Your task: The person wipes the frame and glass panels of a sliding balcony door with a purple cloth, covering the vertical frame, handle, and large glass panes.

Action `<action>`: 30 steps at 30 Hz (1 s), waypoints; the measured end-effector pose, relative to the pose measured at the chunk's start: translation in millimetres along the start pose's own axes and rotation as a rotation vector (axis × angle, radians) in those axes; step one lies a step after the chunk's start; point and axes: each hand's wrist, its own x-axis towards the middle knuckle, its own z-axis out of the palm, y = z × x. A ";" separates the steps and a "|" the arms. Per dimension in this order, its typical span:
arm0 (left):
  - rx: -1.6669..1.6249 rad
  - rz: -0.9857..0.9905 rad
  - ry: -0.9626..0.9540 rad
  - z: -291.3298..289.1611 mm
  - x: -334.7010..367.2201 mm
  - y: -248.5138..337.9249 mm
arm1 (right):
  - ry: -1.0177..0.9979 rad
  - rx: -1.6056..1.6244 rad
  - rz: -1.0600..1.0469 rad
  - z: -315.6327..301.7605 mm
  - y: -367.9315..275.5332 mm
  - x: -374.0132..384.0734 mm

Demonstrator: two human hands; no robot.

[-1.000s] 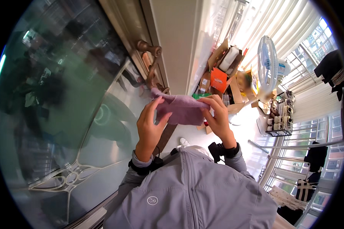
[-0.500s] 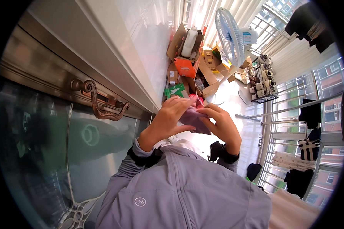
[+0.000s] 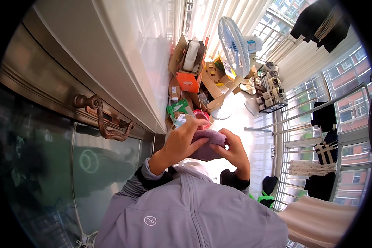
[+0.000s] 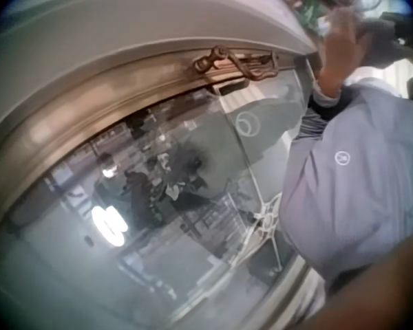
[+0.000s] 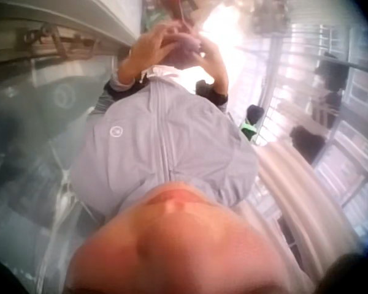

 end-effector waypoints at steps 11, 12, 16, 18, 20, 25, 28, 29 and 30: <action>-0.056 0.136 -0.034 15.1 -26.2 -7.5 | 0.444 0.306 0.202 37.5 27.2 18.6; -0.056 0.135 -0.032 16.1 -28.0 -9.8 | 0.442 0.305 0.202 39.0 28.1 18.9; -0.062 0.126 0.076 16.6 -31.0 -13.5 | 0.406 0.372 0.195 40.7 22.5 20.3; -0.033 0.127 0.174 15.6 -33.0 -20.3 | 0.331 0.321 0.210 41.4 23.5 19.3; 0.006 0.162 0.298 16.3 -30.5 -20.0 | 0.323 0.222 0.184 40.8 26.6 21.8; 0.120 0.156 0.440 -0.8 -19.3 -13.6 | 0.291 -0.164 -0.071 35.5 5.5 35.3; 0.204 0.245 0.386 -10.5 -15.7 -14.6 | 0.009 -0.089 -0.387 28.7 -4.6 41.0; 0.263 0.273 0.363 -12.7 -15.4 -14.3 | -0.013 -0.026 -0.279 32.8 -13.4 38.7; 0.322 0.300 0.340 -15.4 -15.1 -13.8 | -0.037 0.037 -0.172 35.7 -17.7 37.2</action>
